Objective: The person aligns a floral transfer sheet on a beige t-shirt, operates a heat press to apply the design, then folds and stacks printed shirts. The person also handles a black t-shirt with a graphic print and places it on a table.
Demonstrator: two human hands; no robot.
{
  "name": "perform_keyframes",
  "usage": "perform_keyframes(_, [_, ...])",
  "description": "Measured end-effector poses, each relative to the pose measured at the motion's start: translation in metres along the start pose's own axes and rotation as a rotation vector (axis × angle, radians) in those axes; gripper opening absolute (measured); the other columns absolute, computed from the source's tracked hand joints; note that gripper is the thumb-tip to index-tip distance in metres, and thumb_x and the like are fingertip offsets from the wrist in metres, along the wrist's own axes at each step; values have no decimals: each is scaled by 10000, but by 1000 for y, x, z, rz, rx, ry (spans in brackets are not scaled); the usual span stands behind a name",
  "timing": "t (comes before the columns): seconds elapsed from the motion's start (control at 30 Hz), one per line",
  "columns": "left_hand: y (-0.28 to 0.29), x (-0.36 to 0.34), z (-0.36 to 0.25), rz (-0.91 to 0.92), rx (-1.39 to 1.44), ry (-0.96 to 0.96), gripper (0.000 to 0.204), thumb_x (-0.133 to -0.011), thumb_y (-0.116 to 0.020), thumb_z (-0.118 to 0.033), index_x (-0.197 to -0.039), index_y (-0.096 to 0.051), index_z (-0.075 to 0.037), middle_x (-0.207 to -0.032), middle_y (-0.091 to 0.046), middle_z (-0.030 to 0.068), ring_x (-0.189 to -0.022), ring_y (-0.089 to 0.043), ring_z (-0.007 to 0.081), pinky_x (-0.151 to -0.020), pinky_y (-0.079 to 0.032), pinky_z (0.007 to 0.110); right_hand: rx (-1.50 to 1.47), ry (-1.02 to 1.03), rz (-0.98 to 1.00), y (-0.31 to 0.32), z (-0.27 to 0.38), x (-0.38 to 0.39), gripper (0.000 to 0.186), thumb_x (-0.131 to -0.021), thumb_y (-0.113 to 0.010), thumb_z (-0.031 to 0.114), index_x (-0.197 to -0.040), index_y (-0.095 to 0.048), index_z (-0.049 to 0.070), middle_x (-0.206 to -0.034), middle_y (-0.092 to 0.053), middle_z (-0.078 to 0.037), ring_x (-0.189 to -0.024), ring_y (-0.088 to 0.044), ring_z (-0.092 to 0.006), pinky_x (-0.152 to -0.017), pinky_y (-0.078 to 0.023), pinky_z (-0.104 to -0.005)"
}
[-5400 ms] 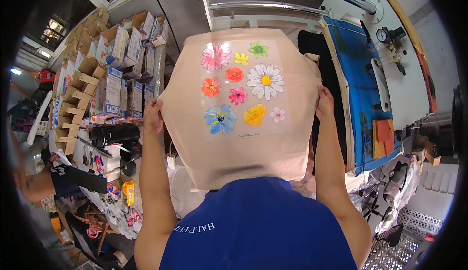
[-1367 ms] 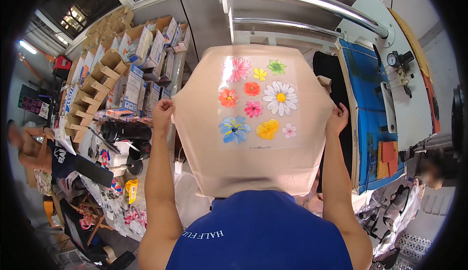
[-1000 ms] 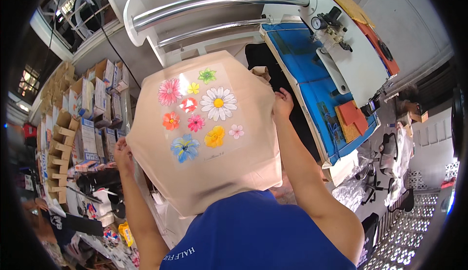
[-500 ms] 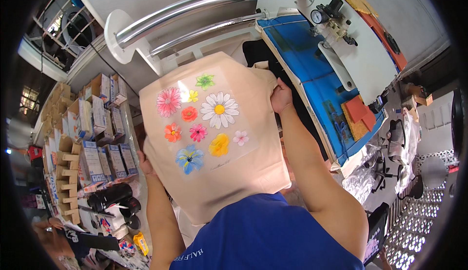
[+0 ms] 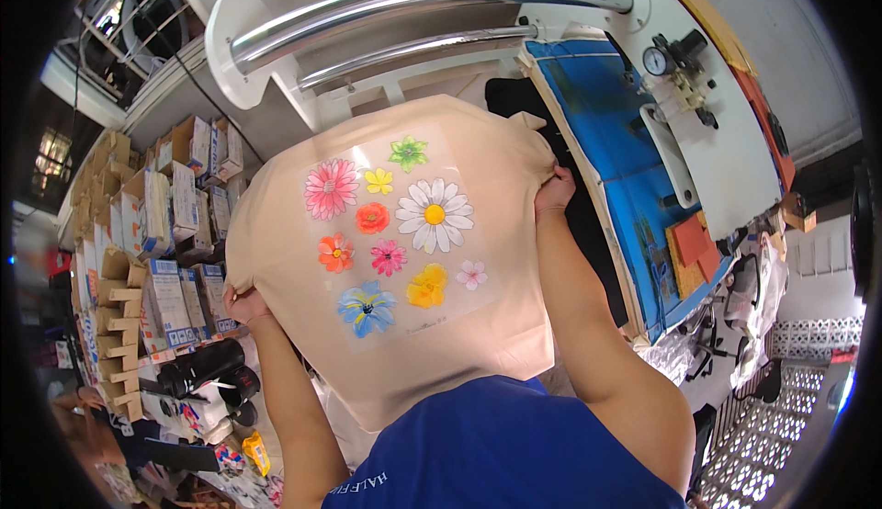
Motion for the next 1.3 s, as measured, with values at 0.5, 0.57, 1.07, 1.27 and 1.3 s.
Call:
perform_keyframes(0.5, [-72,13,1,-50,153,-1,470,-942,-503,-328,-1241,-603,21,-1269,-643,171,-1179,-598,367,-1072,-410,512,88,-142,-15,0,12,-9,493,-902,-414,225,-1297,-574,-22,-1347,-591,-184,-1277,-538,-357,-1125,-386,-479])
perform_keyframes(0.57, [-72,14,-1,-92,141,-13,464,-939,-503,-321,-1239,-601,19,-1261,-644,172,-1173,-602,368,-1066,-415,515,63,-157,-8,-6,10,-7,493,-904,-418,224,-1303,-567,-26,-1367,-575,-189,-1290,-524,-360,-1130,-377,-482])
perform_keyframes(1.07, [-69,6,-14,-84,113,-26,448,-925,-508,-325,-1200,-609,14,-1272,-632,176,-1191,-586,368,-1066,-403,534,-49,-244,24,-9,15,-11,502,-925,-436,226,-1348,-512,-33,-1412,-525,-199,-1336,-471,-377,-1155,-337,-516])
perform_keyframes(1.27, [-95,23,-13,-137,98,11,500,-918,-522,-378,-1194,-599,31,-1304,-600,212,-1257,-527,384,-1100,-365,526,-41,-204,-28,-9,16,-10,505,-916,-468,229,-1343,-518,-35,-1433,-517,-196,-1346,-461,-373,-1169,-311,-495])
perform_keyframes(1.3, [-97,25,-14,-112,92,15,513,-917,-523,-383,-1207,-590,35,-1307,-597,215,-1259,-524,387,-1104,-361,524,-47,-211,-23,-8,17,-11,509,-914,-470,229,-1346,-515,-36,-1431,-519,-197,-1346,-461,-374,-1169,-311,-494])
Point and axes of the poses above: each hand's wrist, its own x-axis away from the middle knuckle, its own y-axis out of the back of the hand, z = x × y, the point moved 2 cm from there along -x, towards the middle knuckle
